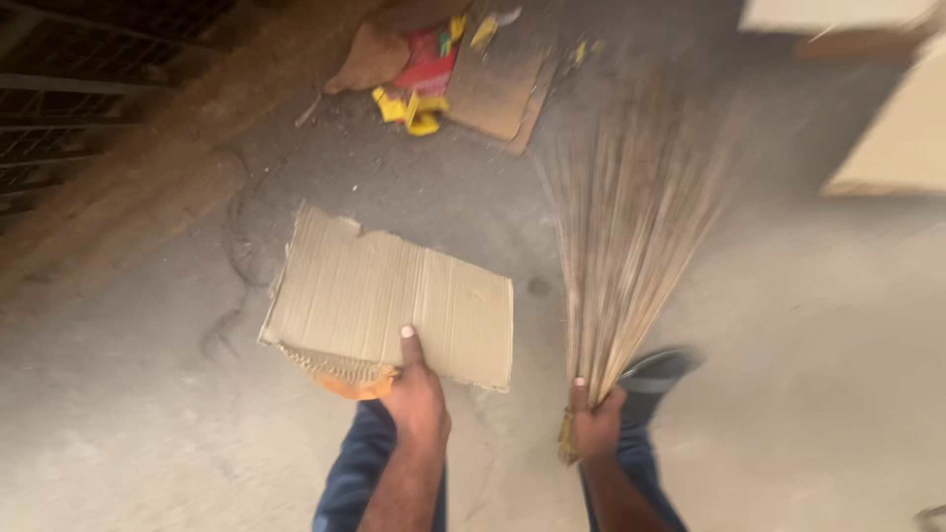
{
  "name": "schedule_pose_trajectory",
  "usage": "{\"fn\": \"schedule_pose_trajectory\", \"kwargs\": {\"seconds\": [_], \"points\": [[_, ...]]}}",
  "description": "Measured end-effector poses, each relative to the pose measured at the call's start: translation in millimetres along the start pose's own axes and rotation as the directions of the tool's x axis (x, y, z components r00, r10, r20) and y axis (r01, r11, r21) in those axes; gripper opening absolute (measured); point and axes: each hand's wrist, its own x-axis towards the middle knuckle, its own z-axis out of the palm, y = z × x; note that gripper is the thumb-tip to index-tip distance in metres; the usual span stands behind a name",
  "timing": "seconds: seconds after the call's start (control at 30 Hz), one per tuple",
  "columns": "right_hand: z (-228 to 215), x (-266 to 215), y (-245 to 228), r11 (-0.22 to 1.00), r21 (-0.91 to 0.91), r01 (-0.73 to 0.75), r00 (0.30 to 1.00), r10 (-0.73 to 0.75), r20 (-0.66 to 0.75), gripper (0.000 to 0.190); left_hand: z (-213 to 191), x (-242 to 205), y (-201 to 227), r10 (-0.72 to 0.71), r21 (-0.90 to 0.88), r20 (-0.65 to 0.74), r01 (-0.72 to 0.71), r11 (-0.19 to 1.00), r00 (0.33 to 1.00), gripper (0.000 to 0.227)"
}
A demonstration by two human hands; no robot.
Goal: The person sweeps debris on a concrete floor using a traditional straw broom and a piece of cardboard as a dustpan. They gather small pieces of trash and sweep them into a cardboard box.
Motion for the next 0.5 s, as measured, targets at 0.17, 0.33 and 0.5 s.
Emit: {"fn": "schedule_pose_trajectory", "kwargs": {"seconds": [0.17,0.33,0.5], "points": [[56.7,54.9,13.6,0.869,-0.493,-0.038,0.941,-0.135,-0.311,0.064,6.4,55.4,20.2,-0.053,0.027,0.024,0.052,0.998,0.998,0.061],[121.4,144.3,-115.4,0.912,0.072,0.404,0.914,-0.406,0.008,0.029,26.9,70.5,35.9,-0.107,0.053,0.052,0.104,0.993,0.993,0.060],[199.6,228.1,-299.1,0.905,-0.205,0.373,0.907,-0.402,-0.125,0.044,40.8,77.3,45.6,-0.354,-0.051,-0.024,0.352,0.935,0.935,0.060]]}}
